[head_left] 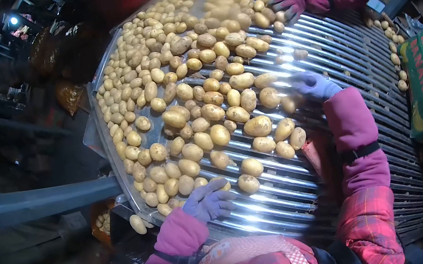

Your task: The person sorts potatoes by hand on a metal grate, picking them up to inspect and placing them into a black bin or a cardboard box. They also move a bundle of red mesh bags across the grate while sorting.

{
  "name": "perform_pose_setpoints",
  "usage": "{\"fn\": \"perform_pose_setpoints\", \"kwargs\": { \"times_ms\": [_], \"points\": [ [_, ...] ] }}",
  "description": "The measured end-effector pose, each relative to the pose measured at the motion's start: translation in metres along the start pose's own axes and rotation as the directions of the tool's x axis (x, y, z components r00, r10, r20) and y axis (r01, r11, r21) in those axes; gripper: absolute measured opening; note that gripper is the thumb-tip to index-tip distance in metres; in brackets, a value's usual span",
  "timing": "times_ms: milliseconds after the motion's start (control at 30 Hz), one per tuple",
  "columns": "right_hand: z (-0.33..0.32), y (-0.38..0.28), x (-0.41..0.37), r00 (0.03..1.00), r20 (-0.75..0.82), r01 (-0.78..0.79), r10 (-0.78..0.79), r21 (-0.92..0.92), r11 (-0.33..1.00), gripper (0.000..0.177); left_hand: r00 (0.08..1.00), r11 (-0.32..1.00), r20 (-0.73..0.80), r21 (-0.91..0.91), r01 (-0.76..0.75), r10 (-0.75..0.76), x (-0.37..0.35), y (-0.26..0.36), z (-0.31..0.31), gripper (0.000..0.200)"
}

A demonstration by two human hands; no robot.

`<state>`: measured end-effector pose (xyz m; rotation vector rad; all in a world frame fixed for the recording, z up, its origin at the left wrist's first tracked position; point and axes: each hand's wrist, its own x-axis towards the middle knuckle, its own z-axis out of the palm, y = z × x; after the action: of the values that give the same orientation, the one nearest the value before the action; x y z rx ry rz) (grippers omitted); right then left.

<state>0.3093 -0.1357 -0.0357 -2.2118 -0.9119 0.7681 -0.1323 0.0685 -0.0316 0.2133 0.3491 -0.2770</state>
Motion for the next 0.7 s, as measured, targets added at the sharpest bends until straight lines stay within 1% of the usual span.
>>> {"fn": "perform_pose_setpoints", "kwargs": {
  "times_ms": [33, 67, 133, 167, 200, 233, 267, 333, 367, 400, 467, 500, 533, 600, 633, 667, 700],
  "points": [
    [-0.012, -0.060, -0.005, 0.997, 0.031, -0.066, 0.073, -0.204, 0.977, 0.040, 1.000, 0.999, -0.027, 0.033, 0.002, -0.001, 0.000, 0.001, -0.001, 0.056],
    [-0.011, -0.073, 0.000, 1.000, -0.008, -0.010, 0.010, 0.016, 1.000, 0.040, 1.000, 1.000, -0.017, 0.028, -0.001, 0.002, -0.001, 0.001, -0.005, 0.056],
    [0.010, -0.103, 0.021, 0.982, -0.177, 0.085, -0.063, 0.122, 0.989, 0.041, 0.995, 0.998, 0.098, -0.062, 0.029, -0.023, 0.000, 0.001, -0.015, 0.059],
    [0.026, -0.109, 0.042, 0.953, -0.218, 0.188, -0.212, -0.124, 0.974, 0.042, 0.995, 0.998, 0.101, -0.066, 0.016, -0.009, -0.001, 0.001, -0.017, 0.059],
    [0.042, -0.118, 0.061, 0.904, -0.220, 0.274, -0.367, -0.361, 0.891, 0.042, 0.997, 0.998, 0.072, -0.050, 0.024, -0.020, -0.001, 0.001, -0.018, 0.059],
    [0.056, -0.138, 0.069, 0.936, -0.173, 0.207, -0.306, -0.433, 0.877, 0.046, 0.999, 0.999, 0.042, -0.033, 0.028, -0.026, 0.000, 0.001, -0.019, 0.059],
    [0.071, -0.140, 0.086, 0.958, -0.166, 0.139, -0.235, -0.448, 0.883, 0.048, 0.999, 1.000, 0.043, -0.030, -0.004, 0.006, 0.001, -0.001, -0.021, 0.059],
    [0.084, -0.151, 0.112, 0.996, -0.031, 0.052, -0.085, -0.569, 0.821, 0.050, 0.997, 0.992, 0.067, -0.116, 0.042, -0.035, 0.003, 0.001, -0.022, 0.060],
    [0.093, -0.156, 0.116, 0.992, -0.104, -0.010, -0.074, -0.642, 0.767, 0.048, 0.999, 0.996, 0.031, -0.081, 0.041, -0.039, 0.002, 0.001, -0.020, 0.062],
    [0.095, -0.157, 0.121, 0.996, -0.090, -0.047, -0.017, -0.657, 0.752, 0.045, 0.999, 0.996, 0.025, -0.090, 0.028, -0.026, 0.002, 0.002, -0.019, 0.062],
    [0.093, -0.170, 0.113, 0.991, -0.132, -0.080, -0.002, -0.614, 0.785, 0.043, 1.000, 1.000, 0.008, -0.005, -0.013, 0.013, 0.003, -0.002, -0.017, 0.063],
    [0.091, -0.166, 0.116, 0.994, -0.107, -0.058, -0.014, -0.637, 0.769, 0.044, 1.000, 0.999, -0.011, 0.039, -0.009, 0.009, 0.003, 0.000, -0.015, 0.064],
    [0.090, -0.153, 0.127, 0.997, -0.077, -0.056, 0.010, -0.621, 0.781, 0.042, 1.000, 0.999, -0.006, 0.031, -0.030, 0.030, 0.003, 0.003, -0.010, 0.064],
    [0.080, -0.134, 0.124, 0.992, -0.124, -0.064, 0.011, -0.427, 0.902, 0.045, 0.998, 0.984, -0.061, 0.179, -0.009, 0.020, -0.001, 0.005, -0.001, 0.064],
    [0.073, -0.122, 0.130, 0.986, -0.110, -0.149, 0.124, -0.263, 0.953, 0.049, 1.000, 0.987, -0.021, 0.159, -0.020, 0.023, -0.003, 0.004, -0.001, 0.064],
    [0.063, -0.113, 0.122, 0.995, -0.074, -0.069, 0.062, -0.089, 0.994, 0.043, 0.996, 0.992, 0.065, 0.112, -0.062, 0.055, -0.003, 0.004, -0.003, 0.063],
    [0.056, -0.102, 0.113, 0.985, -0.171, 0.021, -0.038, -0.098, 0.995, 0.037, 0.998, 0.993, 0.037, 0.105, -0.062, 0.058, -0.003, 0.004, -0.004, 0.062]
  ]
}}
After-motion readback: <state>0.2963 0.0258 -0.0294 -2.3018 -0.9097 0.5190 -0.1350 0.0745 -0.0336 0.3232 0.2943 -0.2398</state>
